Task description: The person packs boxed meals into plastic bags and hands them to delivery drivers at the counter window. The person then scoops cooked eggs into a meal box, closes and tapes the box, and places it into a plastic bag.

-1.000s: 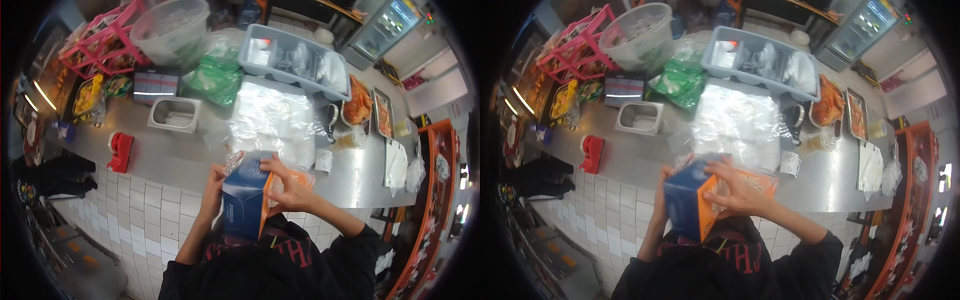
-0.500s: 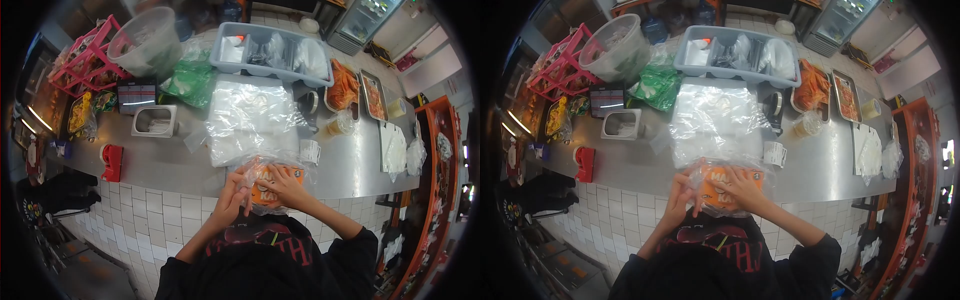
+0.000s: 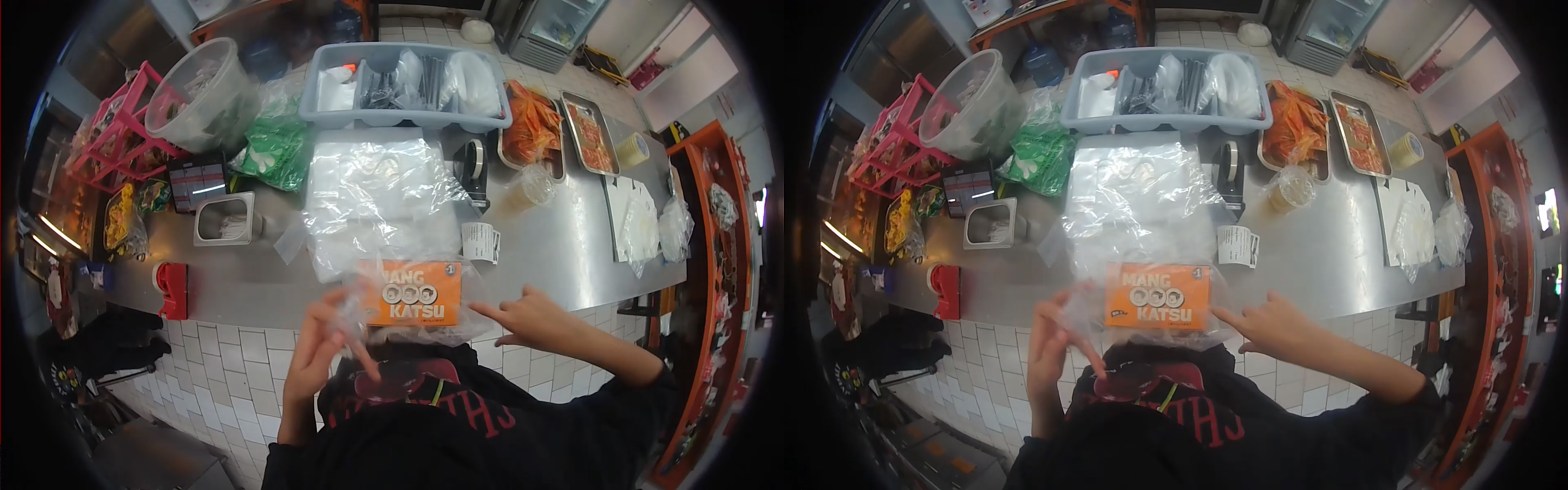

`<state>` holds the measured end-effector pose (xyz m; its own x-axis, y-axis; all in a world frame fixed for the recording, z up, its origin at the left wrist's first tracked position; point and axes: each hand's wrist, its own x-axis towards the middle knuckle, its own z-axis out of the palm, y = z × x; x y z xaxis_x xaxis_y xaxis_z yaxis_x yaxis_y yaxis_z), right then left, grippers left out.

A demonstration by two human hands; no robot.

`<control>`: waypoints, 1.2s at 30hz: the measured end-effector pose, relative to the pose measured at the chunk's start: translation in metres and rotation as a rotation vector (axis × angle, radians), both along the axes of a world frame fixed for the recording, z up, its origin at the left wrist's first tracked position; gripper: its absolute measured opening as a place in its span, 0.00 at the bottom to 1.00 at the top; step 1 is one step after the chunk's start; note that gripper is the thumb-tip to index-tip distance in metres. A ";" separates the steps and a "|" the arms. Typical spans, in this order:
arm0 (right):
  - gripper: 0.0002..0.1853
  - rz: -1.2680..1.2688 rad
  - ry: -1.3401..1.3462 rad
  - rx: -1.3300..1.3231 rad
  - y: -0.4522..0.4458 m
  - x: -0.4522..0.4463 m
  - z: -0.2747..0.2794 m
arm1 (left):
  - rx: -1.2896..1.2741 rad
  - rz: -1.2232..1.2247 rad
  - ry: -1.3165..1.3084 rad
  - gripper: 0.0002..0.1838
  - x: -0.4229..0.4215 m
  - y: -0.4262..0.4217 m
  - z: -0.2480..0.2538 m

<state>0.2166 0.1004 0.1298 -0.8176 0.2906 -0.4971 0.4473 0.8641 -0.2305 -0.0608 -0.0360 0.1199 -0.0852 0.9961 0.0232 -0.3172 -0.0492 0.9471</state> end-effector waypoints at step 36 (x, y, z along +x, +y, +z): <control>0.15 -0.673 0.885 0.090 0.339 -0.425 -0.234 | -0.049 -0.069 -0.162 0.09 -0.046 0.022 -0.015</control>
